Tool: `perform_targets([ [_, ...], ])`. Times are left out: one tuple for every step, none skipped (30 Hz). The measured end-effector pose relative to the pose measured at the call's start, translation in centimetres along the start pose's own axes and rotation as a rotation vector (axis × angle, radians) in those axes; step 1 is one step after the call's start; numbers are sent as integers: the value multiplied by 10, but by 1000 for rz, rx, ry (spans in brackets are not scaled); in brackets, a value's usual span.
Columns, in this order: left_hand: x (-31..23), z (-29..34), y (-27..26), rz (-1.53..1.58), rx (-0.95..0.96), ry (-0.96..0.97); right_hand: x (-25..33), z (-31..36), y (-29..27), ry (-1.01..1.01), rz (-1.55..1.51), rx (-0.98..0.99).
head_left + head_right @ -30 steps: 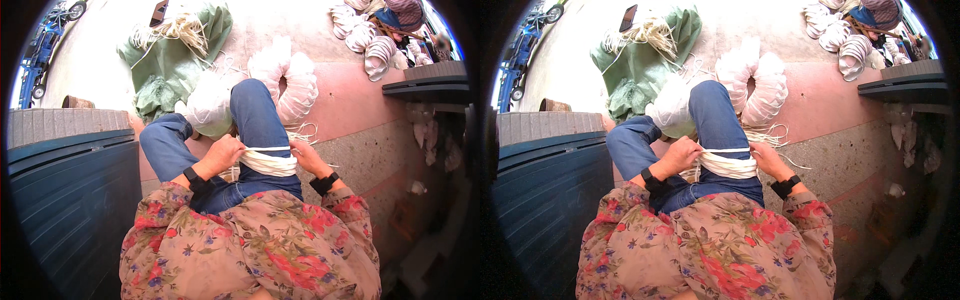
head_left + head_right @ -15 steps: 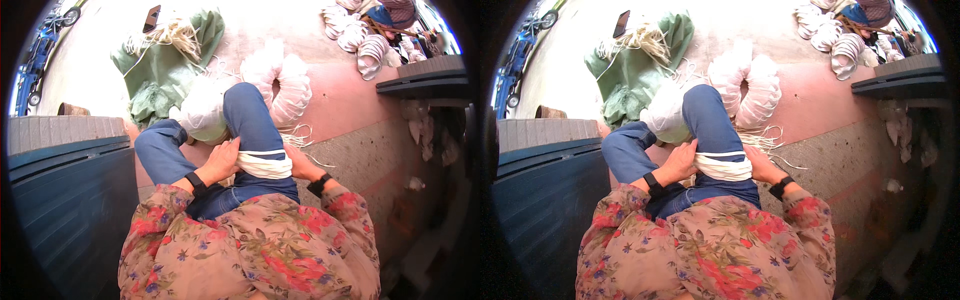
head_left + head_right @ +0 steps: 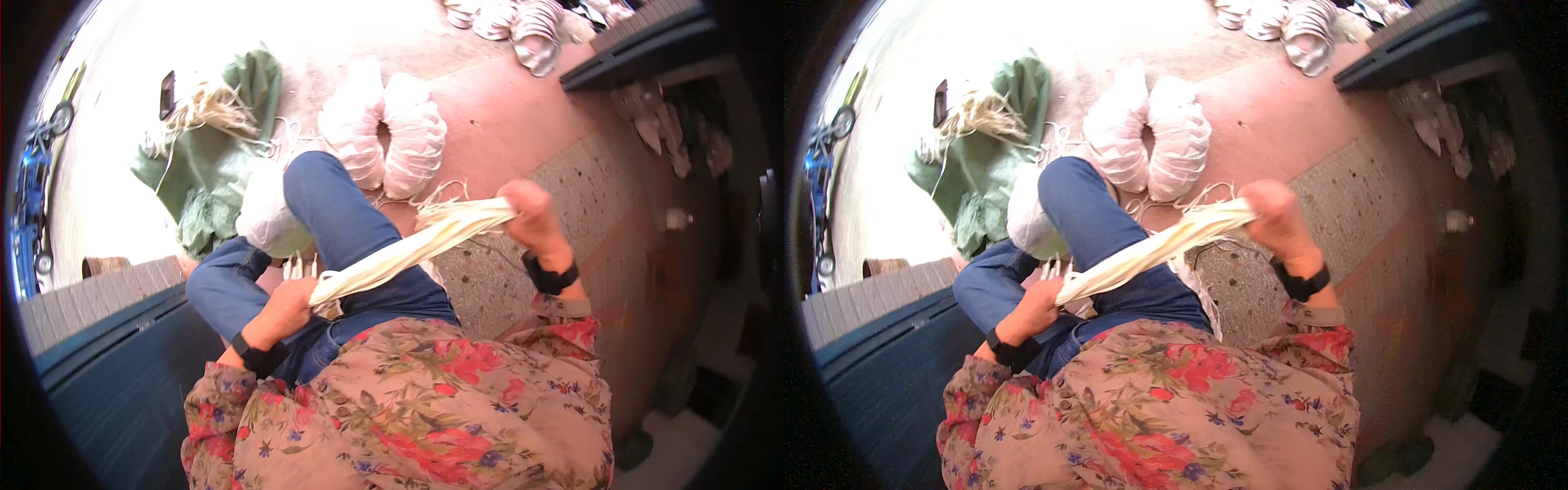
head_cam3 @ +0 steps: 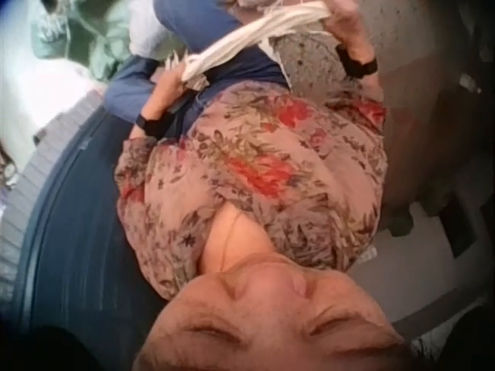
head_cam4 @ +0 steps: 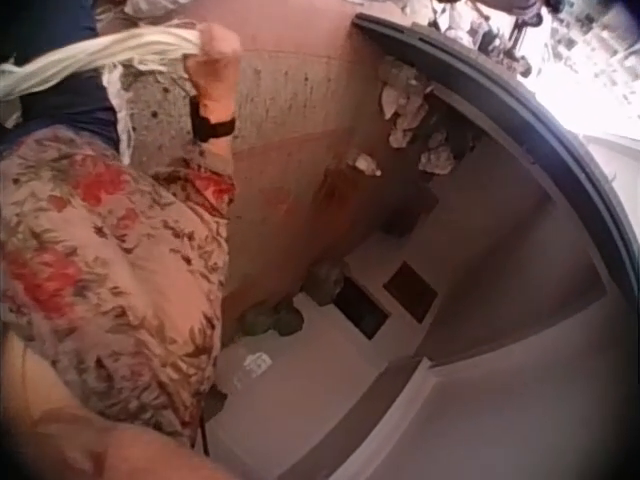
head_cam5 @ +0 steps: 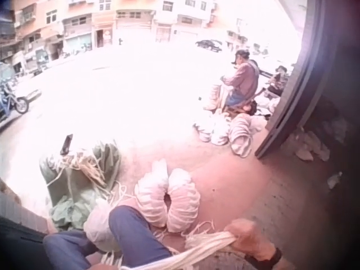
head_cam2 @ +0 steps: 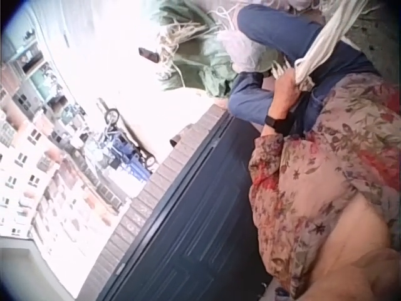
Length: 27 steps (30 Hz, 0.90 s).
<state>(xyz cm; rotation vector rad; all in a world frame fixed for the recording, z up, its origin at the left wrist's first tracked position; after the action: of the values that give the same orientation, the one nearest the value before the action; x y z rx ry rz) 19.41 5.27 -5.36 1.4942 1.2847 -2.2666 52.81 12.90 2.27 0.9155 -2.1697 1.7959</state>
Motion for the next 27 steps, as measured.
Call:
perform_targets([
  [2, 1, -2, -40, -1, -29, 1, -4, -31, -50, 83, -132],
  [4, 0, -6, -83, 1, -59, 2, -3, -61, -96, 167, -263],
  [-1, -3, -12, -87, 24, -44, -4, -1, -88, -82, 265, -352],
  [-7, -4, -27, -100, -40, -76, -10, 2, -110, -76, 355, -436],
  [-10, -3, -40, -113, -104, -108, -24, 10, -130, 18, 236, -529],
  [-4, 3, -49, -199, -72, -169, -38, 18, -149, 107, 119, -623],
  [1, 6, -55, -195, -96, -188, -47, 23, -152, 121, 119, -627],
  [7, 8, -58, -193, -121, -207, -56, 31, -160, 112, 20, -735],
  [5, 14, -61, -205, -110, -212, -63, 40, -169, 101, -89, -846],
  [5, 19, -64, -224, -97, -251, -70, 43, -173, 115, -100, -853],
  [8, 20, -62, -229, -79, -277, -78, 52, -178, 155, -194, -897],
  [8, 17, -58, -229, -63, -271, -85, 59, -182, 194, -290, -940],
  [9, 14, -53, -216, -66, -248, -86, 63, -185, 218, -236, -966],
  [7, 11, -49, -211, -74, -234, -91, 66, -184, 229, -242, -970],
  [7, 6, -46, -200, -66, -210, -99, 70, -182, 261, -276, -988],
  [8, 2, -44, -207, -59, -215, -107, 74, -180, 292, -312, -1005],
  [7, -4, -41, -220, -59, -196, -115, 79, -178, 300, -317, -1008],
  [1, -8, -43, -241, -63, -177, -124, 83, -176, 342, -299, -982],
  [4, -9, -37, -268, -96, -115, -136, 91, -166, 390, -275, -947],
  [8, -8, -30, -272, -88, -122, -149, 102, -156, 399, -281, -945],
  [8, -7, -20, -349, -34, -112, -163, 114, -148, 462, -220, -922],
  [2, -6, -15, -437, 19, -103, -177, 127, -140, 522, -168, -904],
  [5, -11, 0, -412, 85, -78, -194, 150, -132, 579, -166, -888],
  [1, -20, 12, -378, 184, -88, -213, 174, -112, 636, -183, -874],
  [7, -19, 22, -377, 232, -97, -233, 197, -78, 740, -330, -868],
  [17, -14, 31, -377, 281, -113, -247, 222, -38, 844, -483, -852],
  [24, -13, 33, -380, 279, -123, -239, 231, -3, 812, 150, -444],
])
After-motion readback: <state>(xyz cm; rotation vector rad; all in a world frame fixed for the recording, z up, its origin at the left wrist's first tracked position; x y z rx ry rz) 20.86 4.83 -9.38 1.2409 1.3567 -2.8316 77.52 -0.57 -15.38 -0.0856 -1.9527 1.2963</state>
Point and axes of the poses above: each hand's wrist, its own z-axis away from the middle knuckle, its own y-axis out of the palm, x = y × z, the point moved 7 cm from there along -z, towards the middle knuckle, and after that the axes turned 4 degrees about y, right-handed, at the moved point
